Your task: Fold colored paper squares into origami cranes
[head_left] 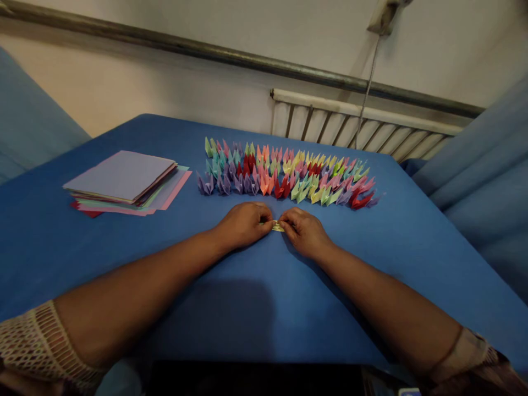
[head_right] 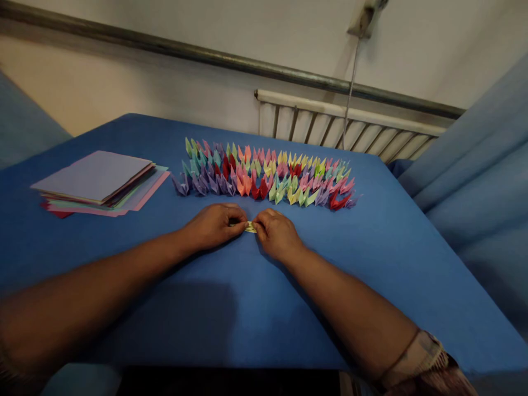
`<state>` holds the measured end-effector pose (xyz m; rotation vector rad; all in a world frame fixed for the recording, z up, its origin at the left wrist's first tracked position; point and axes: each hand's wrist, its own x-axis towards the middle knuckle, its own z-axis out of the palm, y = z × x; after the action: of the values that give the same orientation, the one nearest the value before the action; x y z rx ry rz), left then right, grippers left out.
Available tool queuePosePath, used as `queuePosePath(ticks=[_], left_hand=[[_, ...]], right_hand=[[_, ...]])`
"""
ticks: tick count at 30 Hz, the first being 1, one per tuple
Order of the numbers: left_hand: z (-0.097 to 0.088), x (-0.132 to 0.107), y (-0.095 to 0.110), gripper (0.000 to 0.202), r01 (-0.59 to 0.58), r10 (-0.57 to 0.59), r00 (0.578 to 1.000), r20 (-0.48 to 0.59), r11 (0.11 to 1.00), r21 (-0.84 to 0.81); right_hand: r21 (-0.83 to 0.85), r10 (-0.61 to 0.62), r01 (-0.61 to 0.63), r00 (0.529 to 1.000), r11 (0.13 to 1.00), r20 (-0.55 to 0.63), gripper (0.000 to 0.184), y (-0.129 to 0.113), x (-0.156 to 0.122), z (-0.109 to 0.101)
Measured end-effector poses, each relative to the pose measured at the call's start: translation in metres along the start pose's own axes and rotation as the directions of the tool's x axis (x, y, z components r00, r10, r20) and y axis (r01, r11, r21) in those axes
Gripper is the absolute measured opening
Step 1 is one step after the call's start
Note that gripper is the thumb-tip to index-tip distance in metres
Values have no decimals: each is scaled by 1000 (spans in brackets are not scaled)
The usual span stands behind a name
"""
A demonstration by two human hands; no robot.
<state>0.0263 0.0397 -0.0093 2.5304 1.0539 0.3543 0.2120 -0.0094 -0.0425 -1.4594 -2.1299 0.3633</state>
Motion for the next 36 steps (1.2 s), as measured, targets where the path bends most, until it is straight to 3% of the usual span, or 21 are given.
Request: queuePosePath(ticks=[12,25,36], left_hand=[[0,1,1,18,33,-33,999,-6,999,32],[9,5,-6,17,-47,47,999,0,997,-57],[8,6,2,13,34,-34,999,-30,999,-7]], right_hand=[[-12,-6,7,1000,1000,24,13,2,-3,0],[-64,0,3,999,998,46,13,-2,1,-2],[-102,57,-58,998,993,-5,10,-3,0,-2]])
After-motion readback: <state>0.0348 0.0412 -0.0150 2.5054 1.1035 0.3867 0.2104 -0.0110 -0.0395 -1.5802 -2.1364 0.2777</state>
